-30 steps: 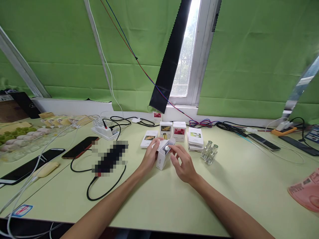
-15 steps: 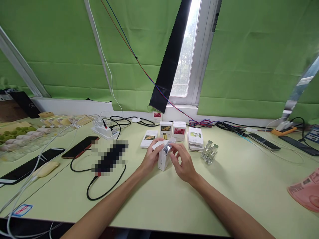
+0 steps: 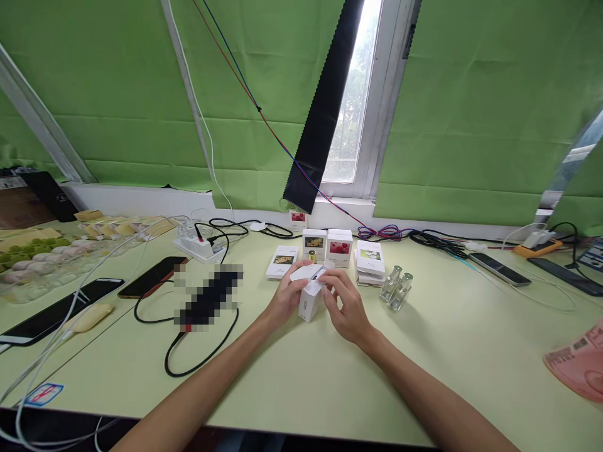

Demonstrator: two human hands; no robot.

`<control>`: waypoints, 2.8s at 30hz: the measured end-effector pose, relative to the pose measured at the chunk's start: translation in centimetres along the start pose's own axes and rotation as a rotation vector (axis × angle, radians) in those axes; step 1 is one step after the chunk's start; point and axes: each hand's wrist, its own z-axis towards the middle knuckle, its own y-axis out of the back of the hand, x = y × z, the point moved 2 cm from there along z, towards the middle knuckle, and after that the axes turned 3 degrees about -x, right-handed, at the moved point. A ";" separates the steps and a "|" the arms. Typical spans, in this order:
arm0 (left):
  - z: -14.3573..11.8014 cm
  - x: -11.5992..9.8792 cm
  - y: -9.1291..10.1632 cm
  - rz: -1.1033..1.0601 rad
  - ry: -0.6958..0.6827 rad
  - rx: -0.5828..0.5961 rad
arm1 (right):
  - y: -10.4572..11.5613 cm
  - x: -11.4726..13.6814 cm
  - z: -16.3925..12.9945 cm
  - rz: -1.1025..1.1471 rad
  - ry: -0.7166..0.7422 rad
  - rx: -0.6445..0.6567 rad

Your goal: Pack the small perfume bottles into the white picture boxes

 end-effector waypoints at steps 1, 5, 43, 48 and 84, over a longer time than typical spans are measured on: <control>0.0 0.0 0.0 -0.004 -0.001 -0.004 | 0.0 0.0 0.0 0.005 0.001 0.000; 0.0 0.0 -0.2 0.008 -0.010 -0.034 | 0.0 0.0 0.2 0.025 -0.003 -0.007; 0.7 0.7 1.0 0.282 -0.168 -0.090 | 0.0 -1.0 0.0 -0.037 -0.193 -0.143; 0.8 0.2 0.7 0.297 -0.201 -0.065 | -0.2 -1.2 -0.1 -0.020 -0.179 -0.124; -0.3 -0.7 -0.7 0.571 -0.411 -0.010 | 0.0 -1.1 0.0 0.032 -0.262 -0.195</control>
